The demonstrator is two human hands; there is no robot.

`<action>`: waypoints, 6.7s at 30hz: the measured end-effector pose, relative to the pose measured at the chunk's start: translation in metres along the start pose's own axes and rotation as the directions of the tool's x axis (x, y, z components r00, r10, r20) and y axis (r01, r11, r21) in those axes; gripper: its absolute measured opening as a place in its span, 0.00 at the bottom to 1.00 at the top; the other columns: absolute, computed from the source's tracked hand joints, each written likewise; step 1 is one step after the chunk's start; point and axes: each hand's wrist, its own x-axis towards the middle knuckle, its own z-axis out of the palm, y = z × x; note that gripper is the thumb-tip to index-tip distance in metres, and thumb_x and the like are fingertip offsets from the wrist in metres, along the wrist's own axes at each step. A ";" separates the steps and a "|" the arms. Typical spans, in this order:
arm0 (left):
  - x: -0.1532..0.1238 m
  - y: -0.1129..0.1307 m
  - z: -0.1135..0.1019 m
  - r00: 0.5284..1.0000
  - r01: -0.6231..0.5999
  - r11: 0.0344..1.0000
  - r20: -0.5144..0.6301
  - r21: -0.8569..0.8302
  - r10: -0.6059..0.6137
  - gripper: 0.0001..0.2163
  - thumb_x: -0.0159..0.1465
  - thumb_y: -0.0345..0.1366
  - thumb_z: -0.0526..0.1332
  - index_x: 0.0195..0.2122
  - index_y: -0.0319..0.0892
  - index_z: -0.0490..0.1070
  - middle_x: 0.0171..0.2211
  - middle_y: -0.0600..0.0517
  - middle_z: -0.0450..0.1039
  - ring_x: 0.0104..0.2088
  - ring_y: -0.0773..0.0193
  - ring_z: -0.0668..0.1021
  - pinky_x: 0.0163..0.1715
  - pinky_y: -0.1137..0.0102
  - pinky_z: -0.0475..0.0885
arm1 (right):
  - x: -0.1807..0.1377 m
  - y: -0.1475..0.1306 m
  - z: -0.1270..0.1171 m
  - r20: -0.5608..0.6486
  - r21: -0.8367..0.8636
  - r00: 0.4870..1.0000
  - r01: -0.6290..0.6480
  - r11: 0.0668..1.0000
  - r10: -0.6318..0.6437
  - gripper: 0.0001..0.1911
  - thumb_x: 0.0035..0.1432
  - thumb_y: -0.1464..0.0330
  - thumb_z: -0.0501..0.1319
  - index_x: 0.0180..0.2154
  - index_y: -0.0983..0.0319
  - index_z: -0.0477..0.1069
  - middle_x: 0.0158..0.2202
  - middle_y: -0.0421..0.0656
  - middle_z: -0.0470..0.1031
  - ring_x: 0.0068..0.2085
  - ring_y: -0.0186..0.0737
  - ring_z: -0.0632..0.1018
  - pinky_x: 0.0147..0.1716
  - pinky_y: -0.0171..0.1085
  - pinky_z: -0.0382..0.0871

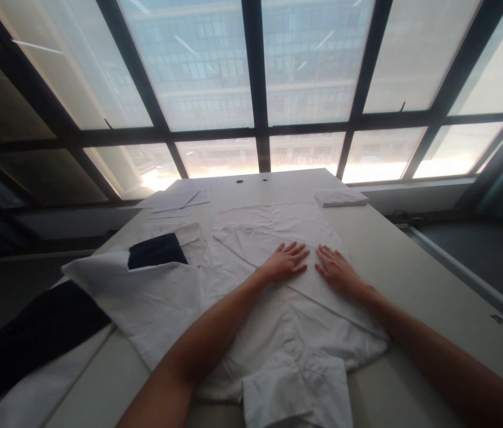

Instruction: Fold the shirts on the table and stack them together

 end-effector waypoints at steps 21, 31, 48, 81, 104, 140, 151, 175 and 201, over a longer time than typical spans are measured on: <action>-0.059 -0.167 -0.026 0.619 0.784 0.619 -0.139 0.048 -0.773 0.32 0.73 0.52 0.41 0.72 0.37 0.47 0.73 0.41 0.44 0.71 0.49 0.51 0.67 0.50 0.50 | 0.003 0.000 0.003 0.051 -0.001 0.998 -0.040 0.999 0.040 0.34 0.70 0.58 0.43 0.70 0.71 0.51 0.72 0.52 0.49 0.71 0.48 0.52 0.69 0.50 0.45; -0.058 -0.168 -0.026 0.529 0.843 0.539 -0.188 -0.001 -0.828 0.29 0.74 0.48 0.37 0.70 0.39 0.54 0.72 0.42 0.49 0.71 0.52 0.54 0.67 0.49 0.50 | 0.004 0.002 0.007 0.029 -0.003 0.999 -0.035 0.999 0.035 0.34 0.69 0.59 0.44 0.70 0.71 0.52 0.72 0.52 0.50 0.71 0.48 0.53 0.69 0.50 0.45; -0.019 -0.010 -0.005 0.997 0.080 0.997 -0.024 0.007 -0.080 0.30 0.73 0.57 0.42 0.72 0.51 0.47 0.73 0.49 0.43 0.72 0.53 0.48 0.68 0.49 0.44 | 0.003 -0.002 0.002 0.012 -0.016 1.000 -0.017 1.000 0.017 0.33 0.69 0.60 0.44 0.68 0.70 0.55 0.71 0.54 0.52 0.71 0.47 0.55 0.68 0.50 0.48; -0.129 -0.021 -0.033 0.944 0.307 0.945 -0.090 -0.111 -0.317 0.26 0.76 0.49 0.39 0.72 0.48 0.50 0.73 0.50 0.45 0.72 0.54 0.47 0.69 0.54 0.50 | 0.005 0.003 0.007 0.007 -0.018 1.000 -0.014 1.000 0.014 0.32 0.69 0.60 0.44 0.68 0.68 0.55 0.71 0.54 0.53 0.71 0.48 0.55 0.68 0.51 0.48; -0.262 0.115 -0.048 0.983 -0.162 0.924 0.027 -0.346 0.182 0.36 0.66 0.39 0.60 0.73 0.52 0.47 0.69 0.49 0.56 0.69 0.50 0.60 0.69 0.51 0.51 | -0.118 -0.040 -0.063 0.147 0.381 0.895 0.342 0.859 -0.421 0.30 0.63 0.69 0.53 0.66 0.49 0.63 0.72 0.36 0.50 0.72 0.47 0.51 0.68 0.55 0.51; -0.216 0.101 -0.013 0.749 0.384 0.615 -0.157 -0.688 -0.643 0.15 0.63 0.43 0.62 0.46 0.39 0.72 0.22 0.59 0.68 0.23 0.67 0.68 0.28 0.73 0.61 | -0.127 -0.080 -0.023 -0.066 0.250 0.998 0.036 0.968 -0.020 0.16 0.61 0.64 0.58 0.21 0.59 0.65 0.24 0.41 0.71 0.31 0.41 0.70 0.33 0.37 0.59; -0.213 0.098 -0.023 0.809 0.473 0.819 -0.209 -0.324 -0.550 0.31 0.63 0.37 0.64 0.67 0.41 0.57 0.41 0.49 0.76 0.41 0.57 0.78 0.43 0.64 0.72 | -0.132 -0.081 -0.032 -0.076 0.127 0.995 -0.058 0.990 0.068 0.11 0.62 0.62 0.60 0.30 0.60 0.72 0.30 0.44 0.75 0.34 0.44 0.75 0.36 0.40 0.64; -0.190 0.138 -0.001 0.991 0.117 0.992 -0.061 -0.053 -0.120 0.34 0.72 0.49 0.51 0.74 0.41 0.39 0.73 0.44 0.41 0.72 0.54 0.48 0.70 0.54 0.46 | -0.131 -0.126 0.004 -0.004 0.106 0.963 0.268 0.958 -0.269 0.38 0.70 0.52 0.50 0.71 0.70 0.49 0.72 0.55 0.46 0.72 0.50 0.48 0.69 0.51 0.48; -0.210 0.112 -0.039 0.937 0.340 0.917 -0.004 -0.210 -0.349 0.26 0.76 0.46 0.41 0.73 0.42 0.47 0.72 0.45 0.45 0.72 0.56 0.48 0.68 0.52 0.48 | -0.091 -0.153 -0.031 -0.024 0.171 0.976 0.216 0.961 -0.215 0.31 0.70 0.66 0.42 0.70 0.70 0.50 0.71 0.54 0.49 0.72 0.48 0.49 0.68 0.53 0.49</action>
